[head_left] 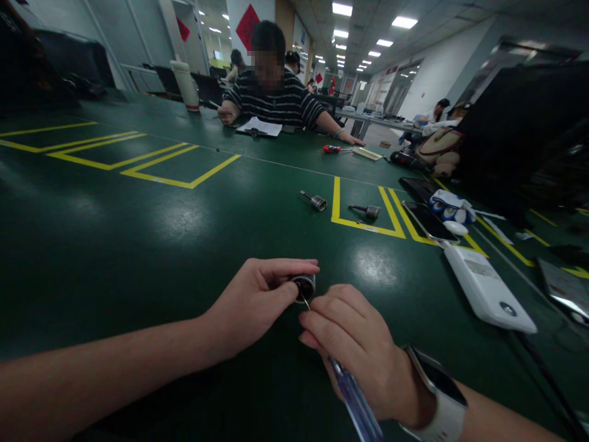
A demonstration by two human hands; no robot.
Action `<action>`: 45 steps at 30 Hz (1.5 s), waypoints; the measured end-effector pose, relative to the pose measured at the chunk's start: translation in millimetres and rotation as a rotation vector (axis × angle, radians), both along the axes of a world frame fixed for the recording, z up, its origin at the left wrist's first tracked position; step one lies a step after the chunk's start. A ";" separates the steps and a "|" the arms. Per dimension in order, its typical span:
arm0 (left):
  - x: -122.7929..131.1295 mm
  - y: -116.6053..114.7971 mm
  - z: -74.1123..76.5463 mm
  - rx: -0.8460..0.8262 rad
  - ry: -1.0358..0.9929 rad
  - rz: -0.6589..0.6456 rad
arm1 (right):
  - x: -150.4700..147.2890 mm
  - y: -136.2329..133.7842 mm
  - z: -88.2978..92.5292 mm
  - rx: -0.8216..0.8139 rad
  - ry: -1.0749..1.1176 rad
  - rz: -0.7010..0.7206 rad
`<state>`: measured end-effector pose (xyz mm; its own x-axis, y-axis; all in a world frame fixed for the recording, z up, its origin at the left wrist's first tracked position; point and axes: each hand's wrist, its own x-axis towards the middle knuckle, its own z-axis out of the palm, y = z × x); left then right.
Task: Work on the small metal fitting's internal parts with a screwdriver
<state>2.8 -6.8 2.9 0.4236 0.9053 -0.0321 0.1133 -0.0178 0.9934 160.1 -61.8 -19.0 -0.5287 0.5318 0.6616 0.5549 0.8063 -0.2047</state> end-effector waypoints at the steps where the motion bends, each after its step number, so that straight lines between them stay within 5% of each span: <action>1: 0.3 0.3 0.1 -0.010 0.000 0.003 | 0.0 0.1 0.4 -0.006 -0.017 0.004; 13: 0.6 1.7 0.9 -0.083 -0.025 0.031 | 1.7 2.4 -0.6 -0.070 0.006 0.036; 21: 2.5 3.5 1.1 -0.243 -0.076 0.088 | 7.7 1.0 12.7 -0.171 0.420 -0.034; 30: 2.4 2.7 0.3 -0.222 -0.066 0.081 | 0.9 2.7 -1.5 -0.231 0.212 -0.029; 45: 2.4 3.2 -0.5 -0.201 -0.072 0.056 | 1.5 2.3 -3.7 -0.231 0.167 -0.009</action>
<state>5.2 -3.6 2.4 0.3802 0.9061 -0.1853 0.0370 0.1853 0.9820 161.6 -59.5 -22.7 -0.4168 0.6830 0.5998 0.5050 0.7226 -0.4720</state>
